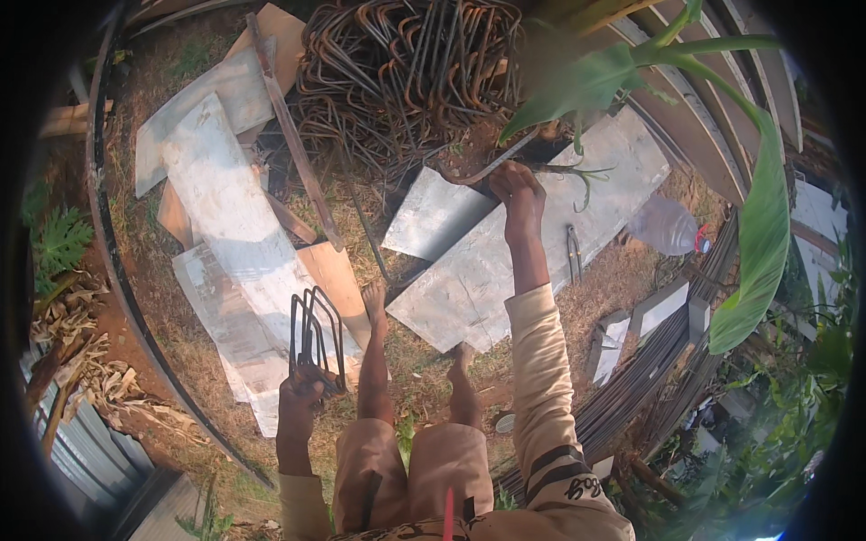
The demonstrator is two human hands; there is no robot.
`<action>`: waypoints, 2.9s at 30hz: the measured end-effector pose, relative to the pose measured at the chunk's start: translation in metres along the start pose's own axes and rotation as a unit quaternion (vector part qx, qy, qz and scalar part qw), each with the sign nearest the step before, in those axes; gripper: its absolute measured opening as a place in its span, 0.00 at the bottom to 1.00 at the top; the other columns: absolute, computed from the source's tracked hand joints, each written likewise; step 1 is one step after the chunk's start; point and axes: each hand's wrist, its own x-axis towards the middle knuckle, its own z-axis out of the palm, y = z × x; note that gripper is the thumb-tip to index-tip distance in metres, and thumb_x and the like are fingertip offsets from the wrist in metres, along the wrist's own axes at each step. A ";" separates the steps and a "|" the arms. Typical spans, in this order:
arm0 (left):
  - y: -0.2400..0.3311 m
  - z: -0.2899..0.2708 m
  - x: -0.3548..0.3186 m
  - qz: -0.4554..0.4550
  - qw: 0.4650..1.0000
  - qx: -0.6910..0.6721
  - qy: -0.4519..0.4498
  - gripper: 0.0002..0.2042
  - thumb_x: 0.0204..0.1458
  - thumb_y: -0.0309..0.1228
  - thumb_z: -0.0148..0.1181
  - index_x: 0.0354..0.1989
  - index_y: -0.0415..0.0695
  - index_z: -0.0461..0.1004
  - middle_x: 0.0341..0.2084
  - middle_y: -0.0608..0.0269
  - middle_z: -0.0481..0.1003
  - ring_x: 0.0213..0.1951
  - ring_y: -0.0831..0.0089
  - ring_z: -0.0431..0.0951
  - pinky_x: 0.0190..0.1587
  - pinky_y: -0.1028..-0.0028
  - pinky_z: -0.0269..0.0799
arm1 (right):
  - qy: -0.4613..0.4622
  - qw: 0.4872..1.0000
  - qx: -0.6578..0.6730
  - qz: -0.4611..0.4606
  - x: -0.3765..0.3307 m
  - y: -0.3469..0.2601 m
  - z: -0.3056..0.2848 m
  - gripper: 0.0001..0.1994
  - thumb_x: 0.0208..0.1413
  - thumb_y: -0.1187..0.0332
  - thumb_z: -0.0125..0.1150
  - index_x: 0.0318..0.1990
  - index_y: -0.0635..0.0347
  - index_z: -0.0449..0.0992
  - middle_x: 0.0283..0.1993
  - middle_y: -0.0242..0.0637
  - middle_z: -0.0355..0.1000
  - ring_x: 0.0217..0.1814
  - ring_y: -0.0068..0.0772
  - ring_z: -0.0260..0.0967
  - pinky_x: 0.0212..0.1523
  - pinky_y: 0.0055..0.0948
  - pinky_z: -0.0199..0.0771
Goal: The person gathers U-shaped rebar stirrups and places them over a bundle of long rebar rods laid on the ground. They then use pliers to twist wire ties around the intersections, securing the stirrups to the rods. The person works methodically along the length of the rebar bundle.
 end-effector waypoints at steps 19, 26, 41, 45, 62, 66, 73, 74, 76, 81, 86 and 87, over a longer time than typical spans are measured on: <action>-0.036 -0.004 0.000 -0.014 0.998 -0.026 -0.052 0.21 0.53 0.28 0.66 0.55 0.39 0.73 0.46 0.57 0.81 0.44 0.72 0.81 0.48 0.72 0.73 | -0.007 0.981 0.193 -0.008 0.099 -0.016 0.055 0.10 0.58 0.77 0.68 0.43 0.68 0.73 0.41 0.46 0.77 0.39 0.48 0.81 0.40 0.40 0.89; -0.028 -0.013 0.003 0.025 0.996 -0.060 -0.062 0.24 0.52 0.29 0.67 0.58 0.36 0.72 0.48 0.54 0.81 0.48 0.69 0.80 0.51 0.69 0.74 | -0.061 0.979 0.165 -0.101 0.070 -0.036 0.043 0.05 0.63 0.80 0.60 0.45 0.70 0.76 0.46 0.48 0.79 0.48 0.50 0.81 0.51 0.40 0.88; -0.013 -0.029 0.007 0.045 0.988 -0.143 -0.038 0.32 0.54 0.33 0.68 0.66 0.35 0.65 0.59 0.48 0.75 0.58 0.64 0.77 0.61 0.67 0.73 | -0.201 0.917 0.326 -0.112 0.053 -0.006 -0.022 0.14 0.68 0.75 0.53 0.58 0.72 0.69 0.51 0.39 0.74 0.52 0.31 0.73 0.56 0.27 0.80; -0.015 -0.036 0.020 0.059 0.990 -0.125 -0.039 0.34 0.54 0.37 0.69 0.67 0.36 0.65 0.58 0.48 0.76 0.56 0.65 0.78 0.59 0.67 0.74 | -0.280 0.849 0.444 -0.051 0.049 0.005 -0.025 0.14 0.70 0.73 0.52 0.59 0.71 0.68 0.49 0.37 0.72 0.50 0.28 0.72 0.55 0.24 0.81; -0.024 -0.030 0.026 0.071 0.979 -0.189 0.013 0.26 0.54 0.23 0.65 0.62 0.32 0.68 0.54 0.43 0.78 0.55 0.59 0.79 0.61 0.61 0.73 | -0.135 0.841 0.520 -0.071 0.013 0.007 0.023 0.16 0.75 0.66 0.43 0.53 0.75 0.68 0.26 0.28 0.55 0.25 0.23 0.51 0.38 0.29 0.69; -0.018 -0.033 0.029 0.093 0.981 -0.170 -0.015 0.28 0.55 0.27 0.66 0.64 0.35 0.66 0.50 0.51 0.79 0.50 0.62 0.81 0.54 0.63 0.78 | -0.129 0.819 0.556 -0.066 0.003 0.007 0.021 0.20 0.77 0.64 0.39 0.55 0.78 0.67 0.25 0.29 0.55 0.24 0.24 0.51 0.38 0.30 0.71; -0.017 -0.029 0.029 0.097 0.976 -0.195 0.003 0.24 0.54 0.22 0.66 0.60 0.35 0.69 0.45 0.52 0.81 0.49 0.60 0.82 0.53 0.62 0.78 | -0.060 0.780 0.616 -0.090 -0.059 0.005 0.032 0.17 0.74 0.67 0.47 0.55 0.77 0.69 0.24 0.28 0.52 0.27 0.26 0.50 0.43 0.34 0.69; -0.019 -0.030 0.028 0.093 0.976 -0.195 0.006 0.24 0.54 0.22 0.66 0.60 0.35 0.69 0.45 0.52 0.80 0.49 0.59 0.82 0.52 0.62 0.78 | -0.058 0.779 0.617 -0.098 -0.072 0.010 0.026 0.17 0.74 0.67 0.48 0.55 0.76 0.70 0.25 0.28 0.52 0.27 0.26 0.49 0.42 0.33 0.68; -0.030 -0.035 0.030 0.111 0.973 -0.200 -0.015 0.24 0.55 0.22 0.66 0.60 0.35 0.69 0.46 0.52 0.80 0.49 0.59 0.82 0.52 0.61 0.79 | -0.055 0.798 0.589 -0.110 -0.094 0.013 0.016 0.17 0.73 0.66 0.51 0.56 0.76 0.70 0.25 0.27 0.52 0.27 0.24 0.49 0.41 0.31 0.66; -0.028 -0.034 0.033 0.102 0.975 -0.196 -0.036 0.28 0.56 0.29 0.68 0.64 0.36 0.64 0.48 0.53 0.78 0.49 0.56 0.82 0.55 0.57 0.80 | -0.071 0.911 0.382 -0.135 -0.113 0.006 -0.029 0.17 0.70 0.64 0.57 0.54 0.74 0.74 0.27 0.23 0.53 0.29 0.20 0.49 0.40 0.28 0.63; -0.014 -0.039 0.036 0.105 0.973 -0.202 -0.031 0.31 0.55 0.27 0.69 0.66 0.37 0.63 0.52 0.51 0.77 0.48 0.56 0.83 0.54 0.58 0.82 | -0.137 0.942 0.258 -0.166 -0.109 -0.025 -0.086 0.17 0.71 0.64 0.56 0.53 0.74 0.75 0.29 0.22 0.54 0.33 0.19 0.50 0.42 0.28 0.57; -0.012 -0.041 0.036 0.099 0.975 -0.194 -0.039 0.32 0.54 0.27 0.69 0.66 0.37 0.63 0.53 0.50 0.77 0.47 0.56 0.84 0.53 0.58 0.83 | -0.155 0.944 0.227 -0.180 -0.111 -0.037 -0.096 0.17 0.71 0.64 0.55 0.53 0.74 0.75 0.29 0.22 0.54 0.33 0.20 0.50 0.42 0.28 0.55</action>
